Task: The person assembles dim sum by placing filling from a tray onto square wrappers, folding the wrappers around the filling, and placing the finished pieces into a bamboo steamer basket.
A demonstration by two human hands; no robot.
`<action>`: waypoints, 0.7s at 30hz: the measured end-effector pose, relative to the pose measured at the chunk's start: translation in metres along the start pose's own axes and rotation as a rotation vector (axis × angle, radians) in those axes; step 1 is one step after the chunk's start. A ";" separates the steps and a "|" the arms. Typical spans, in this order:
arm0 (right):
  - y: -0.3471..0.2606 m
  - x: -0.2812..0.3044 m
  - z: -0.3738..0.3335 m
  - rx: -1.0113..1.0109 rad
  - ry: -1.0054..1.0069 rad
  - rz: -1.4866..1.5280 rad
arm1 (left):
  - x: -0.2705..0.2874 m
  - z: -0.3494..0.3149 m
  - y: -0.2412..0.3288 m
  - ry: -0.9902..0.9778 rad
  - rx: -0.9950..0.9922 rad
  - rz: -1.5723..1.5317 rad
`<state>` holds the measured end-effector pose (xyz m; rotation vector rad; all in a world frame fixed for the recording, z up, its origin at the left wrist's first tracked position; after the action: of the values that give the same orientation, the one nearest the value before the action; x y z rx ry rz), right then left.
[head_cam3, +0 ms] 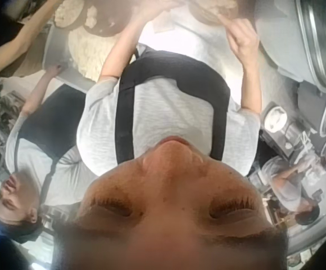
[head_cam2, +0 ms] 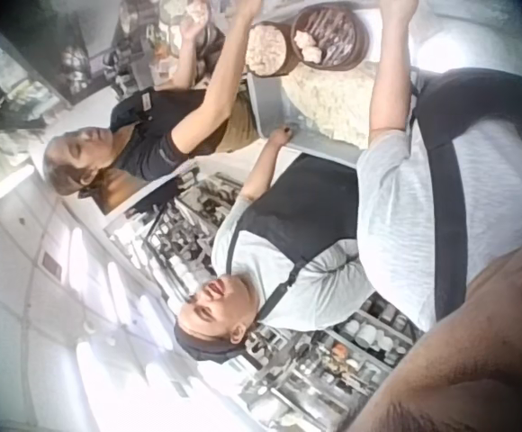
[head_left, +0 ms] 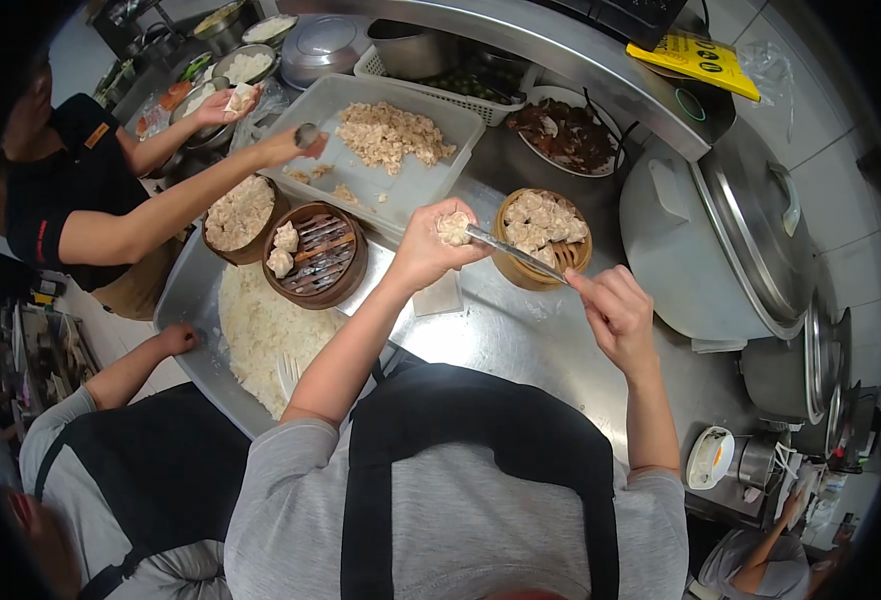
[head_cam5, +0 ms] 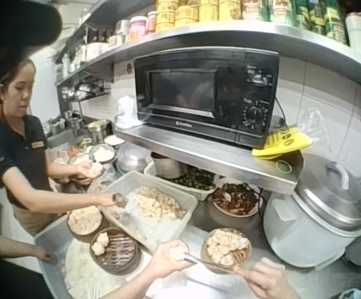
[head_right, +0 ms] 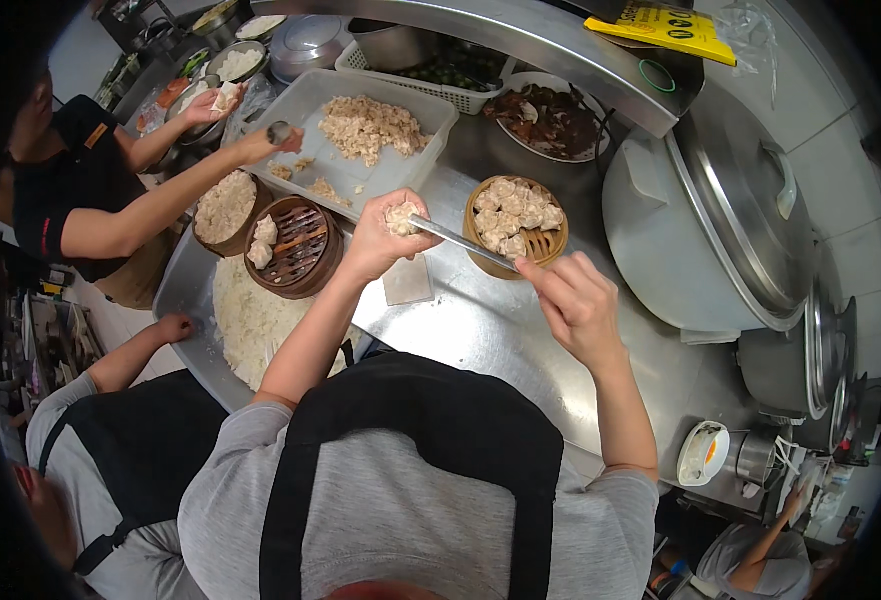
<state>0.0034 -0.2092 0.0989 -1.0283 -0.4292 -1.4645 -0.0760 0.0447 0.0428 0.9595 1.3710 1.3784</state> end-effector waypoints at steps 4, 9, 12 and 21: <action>-0.008 0.001 0.007 0.114 0.004 -0.124 | -0.006 0.000 -0.006 0.050 -0.020 -0.055; -0.008 0.015 0.017 0.197 -0.067 -0.212 | -0.008 -0.005 -0.011 0.051 -0.112 0.016; -0.004 0.027 0.018 0.186 -0.090 -0.272 | -0.009 -0.006 -0.011 0.069 -0.184 0.054; 0.003 0.007 0.004 0.115 -0.031 -0.120 | -0.014 -0.004 -0.019 0.053 -0.193 0.034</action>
<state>0.0081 -0.2114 0.1060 -0.9483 -0.5994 -1.5134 -0.0740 0.0288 0.0253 0.8272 1.2393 1.5400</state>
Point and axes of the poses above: each hand's wrist, its own z-axis towards the middle knuckle, its own x-axis out of the back of the hand, y = z × x, the point moved 1 cm from there along z, towards the middle knuckle
